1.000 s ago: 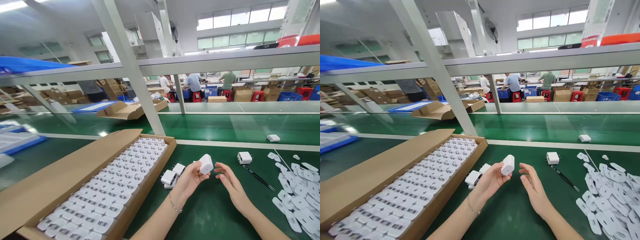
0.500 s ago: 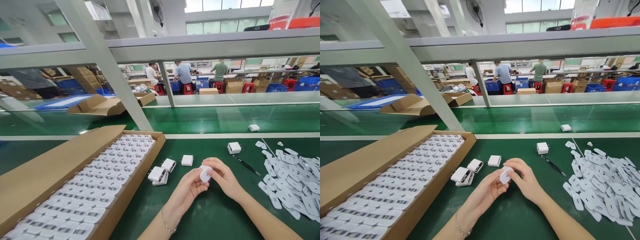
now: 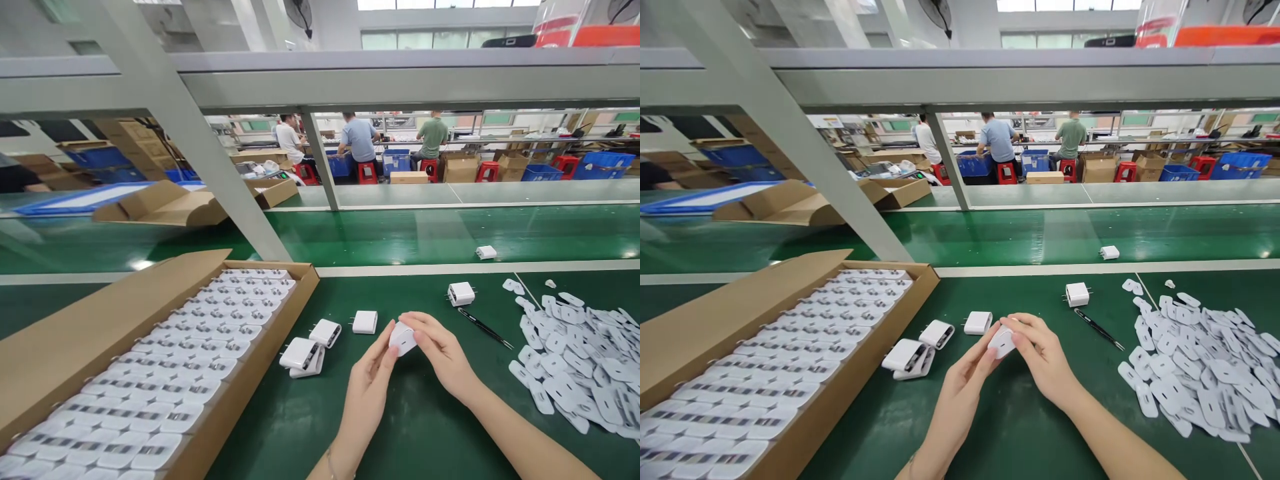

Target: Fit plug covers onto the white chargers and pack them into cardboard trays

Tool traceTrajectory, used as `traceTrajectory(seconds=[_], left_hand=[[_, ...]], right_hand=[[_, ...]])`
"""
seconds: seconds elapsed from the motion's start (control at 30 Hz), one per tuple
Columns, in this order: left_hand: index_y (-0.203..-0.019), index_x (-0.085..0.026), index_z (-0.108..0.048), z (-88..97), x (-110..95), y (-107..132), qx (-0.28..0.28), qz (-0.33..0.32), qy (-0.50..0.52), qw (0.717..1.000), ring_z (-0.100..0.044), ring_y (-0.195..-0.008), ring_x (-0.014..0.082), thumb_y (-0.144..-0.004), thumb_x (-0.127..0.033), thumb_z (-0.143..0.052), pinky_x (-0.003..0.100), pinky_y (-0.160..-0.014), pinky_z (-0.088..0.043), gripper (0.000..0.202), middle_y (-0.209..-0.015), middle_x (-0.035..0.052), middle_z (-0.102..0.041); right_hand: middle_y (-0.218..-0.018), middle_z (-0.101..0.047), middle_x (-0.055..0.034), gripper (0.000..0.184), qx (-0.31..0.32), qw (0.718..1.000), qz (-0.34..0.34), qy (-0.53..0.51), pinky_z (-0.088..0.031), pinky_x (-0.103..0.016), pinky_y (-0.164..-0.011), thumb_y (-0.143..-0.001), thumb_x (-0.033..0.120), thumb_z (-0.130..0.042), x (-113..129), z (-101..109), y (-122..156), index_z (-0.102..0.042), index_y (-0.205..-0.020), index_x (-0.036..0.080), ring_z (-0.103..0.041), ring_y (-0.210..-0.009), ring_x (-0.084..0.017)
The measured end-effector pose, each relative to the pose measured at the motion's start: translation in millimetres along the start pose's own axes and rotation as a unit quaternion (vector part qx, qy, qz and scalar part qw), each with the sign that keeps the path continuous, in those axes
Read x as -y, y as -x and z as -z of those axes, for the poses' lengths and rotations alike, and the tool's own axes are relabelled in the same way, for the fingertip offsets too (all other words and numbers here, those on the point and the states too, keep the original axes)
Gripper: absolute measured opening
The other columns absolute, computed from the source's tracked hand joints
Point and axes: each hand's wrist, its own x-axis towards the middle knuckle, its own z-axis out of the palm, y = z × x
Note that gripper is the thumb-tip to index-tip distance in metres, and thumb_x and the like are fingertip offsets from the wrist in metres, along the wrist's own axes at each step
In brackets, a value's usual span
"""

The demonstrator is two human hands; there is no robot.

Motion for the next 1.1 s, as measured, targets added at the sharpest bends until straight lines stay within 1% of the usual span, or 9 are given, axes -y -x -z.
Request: traceTrajectory(seconds=[0.07,0.13,0.23,0.3,0.47,0.67,0.8,0.93,1.1], left_hand=[[-0.122,-0.027,-0.056,-0.2,-1,4,-0.013,-0.015,-0.050,0.999,-0.040,-0.128,0.0231,-0.082,-0.041,-0.060,0.033,-0.108,-0.033,0.043,-0.132,0.0010,-0.053],[-0.123,-0.030,-0.056,-0.8,-2,7,-0.013,-0.035,-0.076,0.996,-0.038,-0.129,0.0231,-0.082,-0.042,-0.059,0.031,-0.106,-0.036,0.043,-0.133,0.0003,-0.052],[-0.122,-0.030,-0.056,-3.1,-1,10,-0.013,-0.076,-0.097,0.992,-0.045,-0.122,0.0248,-0.081,-0.044,-0.059,0.029,-0.095,-0.045,0.043,-0.128,0.0025,-0.053],[-0.121,-0.030,-0.057,-5.2,0,11,-0.030,-0.101,-0.121,0.987,-0.050,-0.116,0.0244,-0.083,-0.043,-0.056,0.028,-0.089,-0.048,0.040,-0.122,0.0040,-0.056],[-0.113,-0.028,-0.062,-11.8,-1,11,-0.095,-0.163,-0.163,0.968,-0.049,-0.114,0.0235,-0.089,-0.044,-0.043,0.027,-0.083,-0.048,0.034,-0.115,0.0060,-0.056],[-0.105,-0.025,-0.065,-22.8,-5,13,-0.128,-0.208,-0.182,0.952,-0.054,-0.103,0.0220,-0.091,-0.042,-0.040,0.026,-0.077,-0.048,0.033,-0.102,0.0069,-0.056],[-0.098,-0.025,-0.066,-26.5,-9,12,-0.128,-0.230,-0.191,0.946,-0.055,-0.094,0.0194,-0.092,-0.037,-0.041,0.026,-0.079,-0.046,0.029,-0.097,0.0056,-0.056],[-0.098,-0.024,-0.066,-23.6,-12,10,-0.111,-0.231,-0.185,0.949,-0.055,-0.092,0.0187,-0.092,-0.033,-0.042,0.026,-0.081,-0.045,0.027,-0.094,0.0047,-0.058],[-0.094,-0.022,-0.068,-22.6,-4,7,-0.110,-0.218,-0.172,0.955,-0.056,-0.092,0.0202,-0.089,-0.034,-0.047,0.028,-0.079,-0.047,0.024,-0.092,0.0056,-0.059]], right_hand=[[-0.121,-0.057,-0.0054,0.028,0.005,1.000,0.006,-0.003,-0.042,-0.036,-0.097,-0.090,0.036,-0.047,1,0,1,-0.065,-0.111,0.029,-0.050,-0.115,-0.020],[-0.119,-0.058,-0.0060,0.027,0.004,1.000,0.024,0.004,-0.043,-0.037,-0.095,-0.091,0.034,-0.046,2,0,2,-0.065,-0.108,0.028,-0.051,-0.114,-0.021],[-0.116,-0.059,-0.0070,0.025,0.001,0.999,0.050,0.018,-0.044,-0.037,-0.094,-0.091,0.031,-0.043,3,-2,5,-0.064,-0.104,0.026,-0.052,-0.112,-0.021],[-0.116,-0.058,-0.0076,0.024,-0.003,0.999,0.052,0.013,-0.045,-0.036,-0.092,-0.091,0.031,-0.042,5,-4,7,-0.063,-0.104,0.026,-0.052,-0.111,-0.021],[-0.115,-0.054,-0.0083,0.020,-0.018,0.999,0.039,-0.028,-0.050,-0.031,-0.082,-0.091,0.032,-0.043,9,-14,13,-0.060,-0.099,0.025,-0.054,-0.107,-0.021],[-0.112,-0.054,-0.0066,0.018,-0.048,0.996,0.051,-0.048,-0.048,-0.030,-0.084,-0.092,0.030,-0.042,13,-21,18,-0.057,-0.100,0.025,-0.053,-0.104,-0.019],[-0.112,-0.056,-0.0061,0.019,-0.061,0.996,0.048,-0.049,-0.047,-0.030,-0.087,-0.092,0.030,-0.042,15,-21,20,-0.059,-0.099,0.025,-0.052,-0.107,-0.019],[-0.110,-0.056,-0.0064,0.019,-0.063,0.995,0.021,-0.075,-0.047,-0.031,-0.087,-0.090,0.035,-0.046,16,-22,20,-0.060,-0.098,0.024,-0.053,-0.105,-0.019],[-0.096,-0.060,-0.0037,0.019,-0.071,0.989,-0.018,-0.125,-0.049,-0.030,-0.080,-0.083,0.041,-0.056,8,-22,14,-0.059,-0.086,0.023,-0.058,-0.094,-0.018]])
